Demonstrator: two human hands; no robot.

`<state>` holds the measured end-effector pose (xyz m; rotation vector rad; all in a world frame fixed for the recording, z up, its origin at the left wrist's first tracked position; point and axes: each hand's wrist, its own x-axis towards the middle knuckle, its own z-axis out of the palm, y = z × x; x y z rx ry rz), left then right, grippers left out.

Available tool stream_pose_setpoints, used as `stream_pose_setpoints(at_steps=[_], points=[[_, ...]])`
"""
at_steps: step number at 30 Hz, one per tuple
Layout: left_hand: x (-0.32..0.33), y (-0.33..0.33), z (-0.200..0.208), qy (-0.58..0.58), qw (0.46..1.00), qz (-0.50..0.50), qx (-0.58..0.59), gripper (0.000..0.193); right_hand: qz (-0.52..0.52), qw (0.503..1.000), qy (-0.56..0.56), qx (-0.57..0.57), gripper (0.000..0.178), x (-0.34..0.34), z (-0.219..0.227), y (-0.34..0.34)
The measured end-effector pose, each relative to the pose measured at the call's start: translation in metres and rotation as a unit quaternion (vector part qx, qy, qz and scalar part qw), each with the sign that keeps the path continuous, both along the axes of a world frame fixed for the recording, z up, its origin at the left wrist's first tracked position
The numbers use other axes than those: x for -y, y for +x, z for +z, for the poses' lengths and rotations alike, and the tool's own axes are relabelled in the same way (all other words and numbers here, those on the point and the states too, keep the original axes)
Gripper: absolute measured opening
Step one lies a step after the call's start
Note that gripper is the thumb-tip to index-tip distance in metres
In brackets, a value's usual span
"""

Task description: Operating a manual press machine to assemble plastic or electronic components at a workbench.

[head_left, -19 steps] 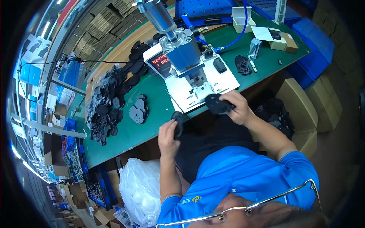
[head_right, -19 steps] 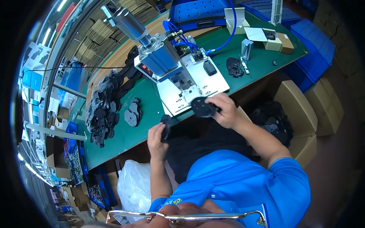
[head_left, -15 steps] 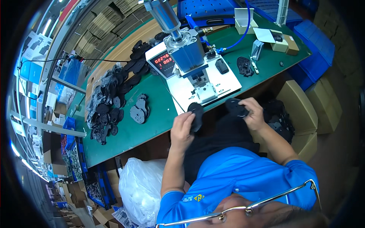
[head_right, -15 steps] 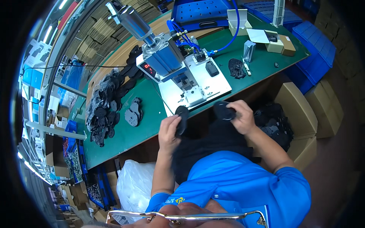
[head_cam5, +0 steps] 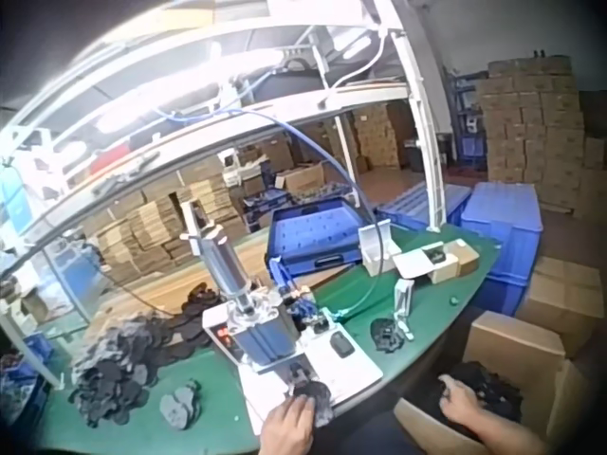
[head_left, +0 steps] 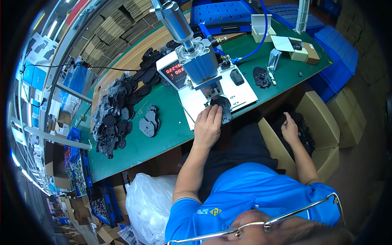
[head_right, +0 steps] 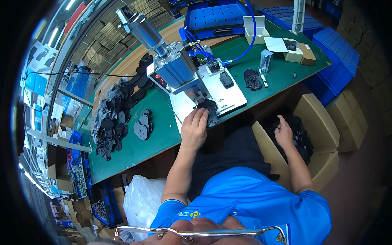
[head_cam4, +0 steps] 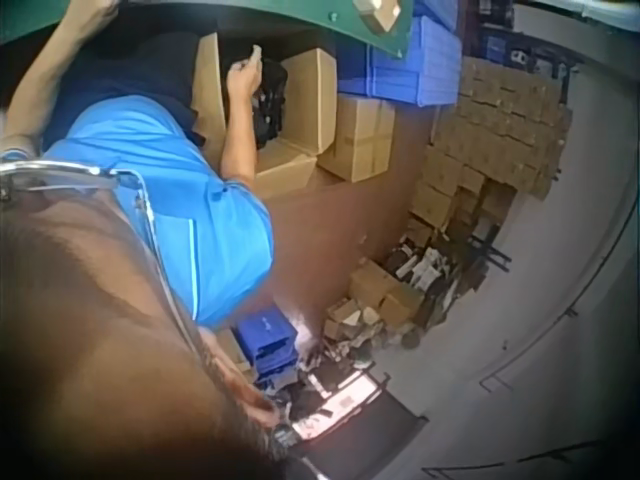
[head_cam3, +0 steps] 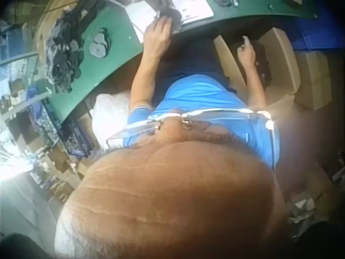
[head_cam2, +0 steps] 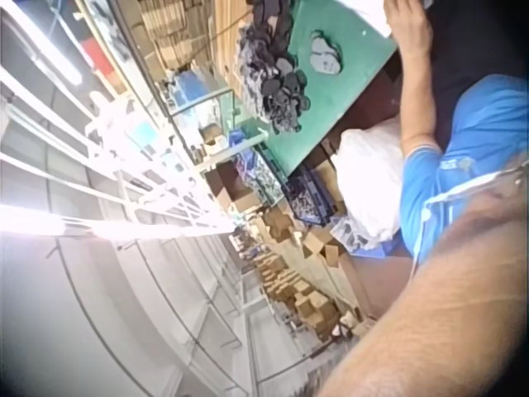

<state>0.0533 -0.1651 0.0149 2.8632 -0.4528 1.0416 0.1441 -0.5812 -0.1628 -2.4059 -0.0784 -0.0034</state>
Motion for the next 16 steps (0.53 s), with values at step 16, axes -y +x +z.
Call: stream_pose_setpoints(at_steps=[16], points=[[0.005,-0.002,-0.003,-0.017,0.999,0.035,-0.029,0.059,0.335,0.891,0.163,0.26,0.04,-0.168,0.171,0.012]])
